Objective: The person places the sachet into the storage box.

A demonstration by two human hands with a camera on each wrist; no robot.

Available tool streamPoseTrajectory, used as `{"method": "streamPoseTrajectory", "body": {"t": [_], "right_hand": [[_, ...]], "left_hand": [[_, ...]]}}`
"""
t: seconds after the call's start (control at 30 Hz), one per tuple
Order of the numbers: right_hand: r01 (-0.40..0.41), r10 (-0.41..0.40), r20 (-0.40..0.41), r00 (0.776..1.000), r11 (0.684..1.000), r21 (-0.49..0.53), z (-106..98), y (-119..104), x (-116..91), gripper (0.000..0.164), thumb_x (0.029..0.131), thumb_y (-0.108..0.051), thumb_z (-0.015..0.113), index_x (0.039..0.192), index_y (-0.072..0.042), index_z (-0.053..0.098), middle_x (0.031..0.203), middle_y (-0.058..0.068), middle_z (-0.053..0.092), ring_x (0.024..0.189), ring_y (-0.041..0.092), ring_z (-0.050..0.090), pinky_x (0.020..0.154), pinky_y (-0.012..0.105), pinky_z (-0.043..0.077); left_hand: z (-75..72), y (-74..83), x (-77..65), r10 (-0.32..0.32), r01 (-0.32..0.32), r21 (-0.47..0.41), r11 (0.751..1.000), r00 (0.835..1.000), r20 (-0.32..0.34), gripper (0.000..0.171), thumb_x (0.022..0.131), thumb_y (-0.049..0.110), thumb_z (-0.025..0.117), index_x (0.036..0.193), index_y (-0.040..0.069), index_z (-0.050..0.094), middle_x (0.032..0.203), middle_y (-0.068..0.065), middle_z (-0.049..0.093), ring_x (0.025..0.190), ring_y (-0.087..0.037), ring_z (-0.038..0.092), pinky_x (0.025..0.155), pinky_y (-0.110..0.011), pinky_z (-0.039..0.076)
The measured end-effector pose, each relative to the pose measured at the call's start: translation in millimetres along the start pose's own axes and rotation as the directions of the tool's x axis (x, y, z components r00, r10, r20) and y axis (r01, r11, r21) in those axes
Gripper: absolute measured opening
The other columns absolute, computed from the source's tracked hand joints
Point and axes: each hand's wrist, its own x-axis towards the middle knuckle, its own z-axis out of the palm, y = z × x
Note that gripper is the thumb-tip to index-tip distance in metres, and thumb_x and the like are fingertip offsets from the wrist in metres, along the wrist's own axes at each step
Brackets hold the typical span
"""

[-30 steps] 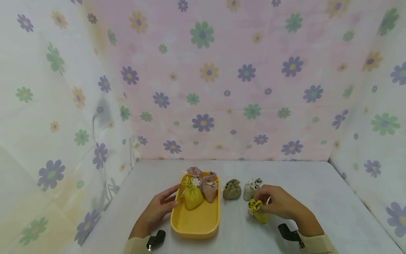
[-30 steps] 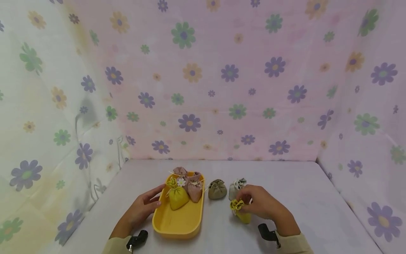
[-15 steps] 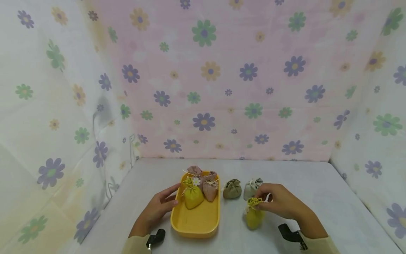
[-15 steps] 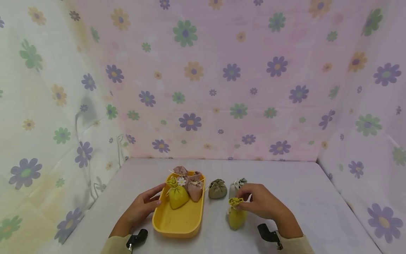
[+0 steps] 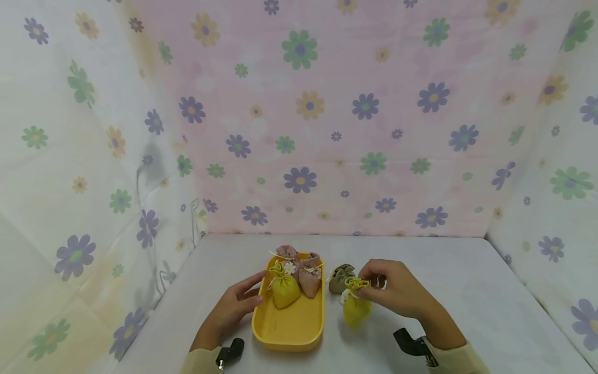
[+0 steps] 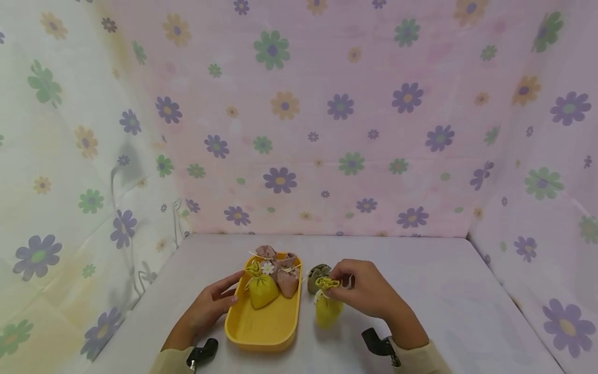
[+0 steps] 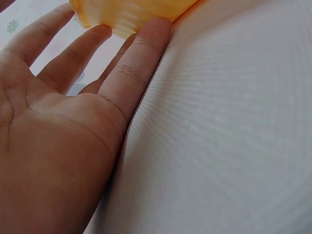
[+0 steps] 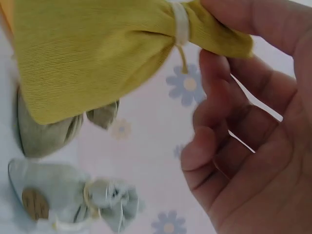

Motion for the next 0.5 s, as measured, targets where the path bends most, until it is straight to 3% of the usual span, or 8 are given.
{"method": "streamPoseTrajectory", "body": {"t": [0.5], "right_hand": [[-0.069,0.068,-0.170,0.983,0.998,0.000,29,-31,37,0.015,0.085,-0.033,0.086,0.091,-0.031,0.073,0.077,-0.014,0.064,0.066,0.011,0.055,0.055,0.026,0.049]], "left_hand": [[-1.4,-1.1,0.5,0.004,-0.004,-0.001,1.000,1.000,0.000,0.068,0.091,0.032,0.079,0.153,0.036,0.051,0.166,0.005,0.039,0.151,-0.033,0.042,0.111,-0.045,0.050]]}}
